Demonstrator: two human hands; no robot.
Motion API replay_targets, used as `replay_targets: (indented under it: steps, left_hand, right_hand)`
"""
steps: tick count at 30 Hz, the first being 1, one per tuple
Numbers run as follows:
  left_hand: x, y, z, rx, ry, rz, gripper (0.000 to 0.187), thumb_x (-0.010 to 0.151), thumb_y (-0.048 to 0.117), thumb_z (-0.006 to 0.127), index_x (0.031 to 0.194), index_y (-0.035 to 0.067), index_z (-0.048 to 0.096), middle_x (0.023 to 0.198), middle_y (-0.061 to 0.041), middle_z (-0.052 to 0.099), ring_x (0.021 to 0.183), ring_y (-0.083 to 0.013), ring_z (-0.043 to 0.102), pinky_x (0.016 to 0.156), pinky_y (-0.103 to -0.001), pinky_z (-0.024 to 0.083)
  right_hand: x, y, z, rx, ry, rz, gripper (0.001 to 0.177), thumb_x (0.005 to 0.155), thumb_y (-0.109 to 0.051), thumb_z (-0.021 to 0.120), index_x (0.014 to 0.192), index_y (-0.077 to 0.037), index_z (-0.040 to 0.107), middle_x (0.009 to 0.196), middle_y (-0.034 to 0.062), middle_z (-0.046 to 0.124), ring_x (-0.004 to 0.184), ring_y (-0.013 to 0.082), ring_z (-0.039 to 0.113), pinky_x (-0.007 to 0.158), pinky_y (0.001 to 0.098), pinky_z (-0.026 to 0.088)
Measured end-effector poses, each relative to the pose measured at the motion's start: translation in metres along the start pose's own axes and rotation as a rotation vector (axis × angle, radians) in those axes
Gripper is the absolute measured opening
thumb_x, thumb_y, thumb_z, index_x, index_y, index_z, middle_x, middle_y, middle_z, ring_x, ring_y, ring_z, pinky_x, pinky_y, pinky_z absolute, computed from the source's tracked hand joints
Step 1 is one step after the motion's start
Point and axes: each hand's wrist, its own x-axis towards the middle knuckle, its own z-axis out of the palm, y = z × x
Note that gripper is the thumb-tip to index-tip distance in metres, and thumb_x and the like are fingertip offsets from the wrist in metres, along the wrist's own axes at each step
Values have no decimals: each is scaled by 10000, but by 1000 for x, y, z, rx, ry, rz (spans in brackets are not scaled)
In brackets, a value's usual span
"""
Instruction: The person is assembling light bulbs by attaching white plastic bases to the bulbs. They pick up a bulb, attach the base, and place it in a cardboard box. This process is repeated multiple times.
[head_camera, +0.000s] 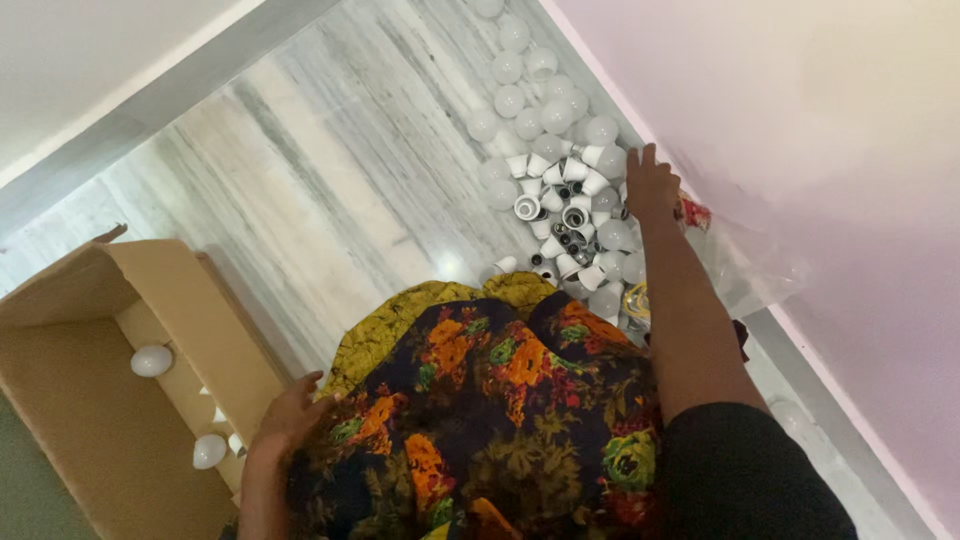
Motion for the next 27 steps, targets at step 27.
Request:
replay_targets:
  steps: [27]
  left_hand:
    - [-7,7,18,126,2,117,731,893,510,703,1470,100,521,1420,-199,612,1329,-343,583,1132,-425,465]
  right_hand:
    - [29,-23,-6,620,-59,149,776,773,-511,829,1361,-64,592,1291,220,649,1193,386,619,982,501,500]
